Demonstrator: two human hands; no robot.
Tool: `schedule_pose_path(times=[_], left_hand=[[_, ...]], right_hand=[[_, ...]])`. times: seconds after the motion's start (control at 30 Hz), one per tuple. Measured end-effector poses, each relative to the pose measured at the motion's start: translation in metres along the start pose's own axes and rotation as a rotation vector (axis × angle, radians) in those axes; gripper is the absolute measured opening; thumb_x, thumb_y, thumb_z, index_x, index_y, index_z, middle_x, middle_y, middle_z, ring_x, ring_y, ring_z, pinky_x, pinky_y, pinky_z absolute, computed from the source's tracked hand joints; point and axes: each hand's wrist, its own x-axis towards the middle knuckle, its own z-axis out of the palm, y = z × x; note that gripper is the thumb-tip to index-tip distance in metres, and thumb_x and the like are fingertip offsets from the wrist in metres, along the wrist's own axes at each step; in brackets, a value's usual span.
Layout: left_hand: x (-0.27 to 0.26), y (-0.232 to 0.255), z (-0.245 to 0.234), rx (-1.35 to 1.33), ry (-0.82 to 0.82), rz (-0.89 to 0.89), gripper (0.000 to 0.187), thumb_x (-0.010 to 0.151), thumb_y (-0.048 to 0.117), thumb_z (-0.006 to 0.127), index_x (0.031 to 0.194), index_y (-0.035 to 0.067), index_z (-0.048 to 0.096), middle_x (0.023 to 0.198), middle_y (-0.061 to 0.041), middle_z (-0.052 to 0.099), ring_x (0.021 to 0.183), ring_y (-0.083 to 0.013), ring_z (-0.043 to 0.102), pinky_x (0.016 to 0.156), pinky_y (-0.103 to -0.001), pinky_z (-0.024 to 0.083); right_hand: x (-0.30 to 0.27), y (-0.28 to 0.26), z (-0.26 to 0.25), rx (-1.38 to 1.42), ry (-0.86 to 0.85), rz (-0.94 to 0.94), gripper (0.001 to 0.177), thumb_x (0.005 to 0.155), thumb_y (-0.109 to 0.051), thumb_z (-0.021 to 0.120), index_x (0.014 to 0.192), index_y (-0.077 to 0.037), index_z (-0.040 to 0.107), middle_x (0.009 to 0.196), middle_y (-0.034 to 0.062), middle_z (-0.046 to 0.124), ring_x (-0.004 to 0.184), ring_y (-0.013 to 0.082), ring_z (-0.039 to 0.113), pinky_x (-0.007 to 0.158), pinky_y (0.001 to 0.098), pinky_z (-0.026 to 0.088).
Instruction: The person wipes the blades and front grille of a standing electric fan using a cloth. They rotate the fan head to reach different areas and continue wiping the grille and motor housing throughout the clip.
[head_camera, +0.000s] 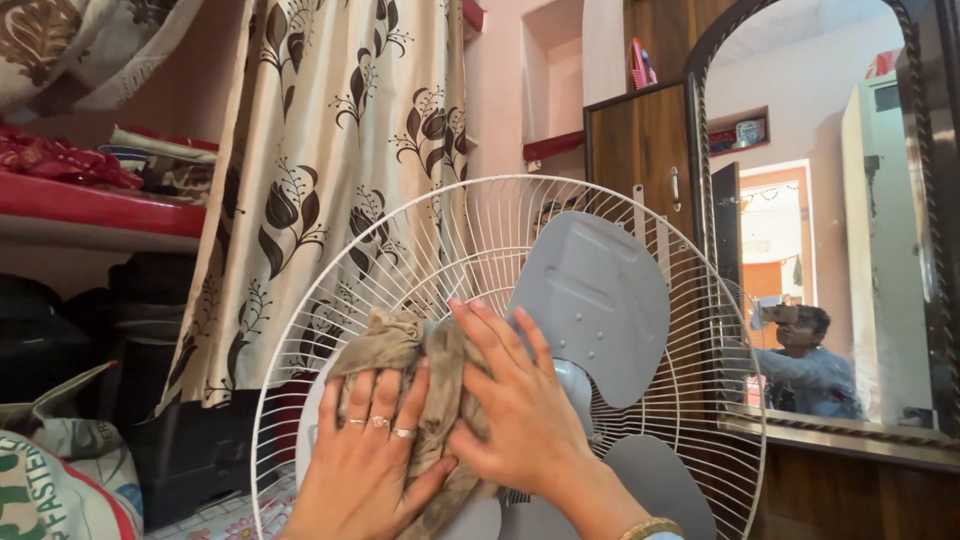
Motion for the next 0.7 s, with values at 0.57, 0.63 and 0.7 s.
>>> schedule_pose_path(times=[0.57,0.63,0.7], left_hand=[[-0.056,0.003,0.055,0.081,0.120,0.144,0.089,0.074,0.071,0.066,0.134,0.006,0.058,0.122,-0.026,0.051,0.114,-0.0457,0.046,0.095,-0.074,0.030],[-0.077,-0.002,0.080,0.175,0.182,0.167,0.059,0.076,0.047,0.067,0.126,0.016,0.064,0.122,-0.016,0.056,0.115,-0.0377,0.053,0.099,-0.071,0.037],[-0.104,-0.009,0.106,0.191,0.261,0.221,0.041,0.080,0.034,0.067,0.120,0.022,0.067,0.121,-0.010,0.058,0.114,-0.0326,0.056,0.100,-0.067,0.041]], right_hand=[[-0.066,0.025,0.014,0.306,0.254,0.614,0.053,0.101,-0.034,0.048,0.145,-0.003,0.045,0.167,0.0204,0.020,0.152,0.0410,0.018,0.120,0.0548,0.017],[-0.064,0.027,0.011,0.311,0.210,0.599,0.055,0.100,-0.034,0.050,0.145,-0.004,0.045,0.167,0.0199,0.018,0.152,0.0406,0.016,0.120,0.0541,0.017],[-0.063,0.029,0.009,0.311,0.179,0.583,0.055,0.099,-0.034,0.051,0.146,-0.004,0.044,0.168,0.0199,0.016,0.152,0.0409,0.014,0.120,0.0540,0.017]])
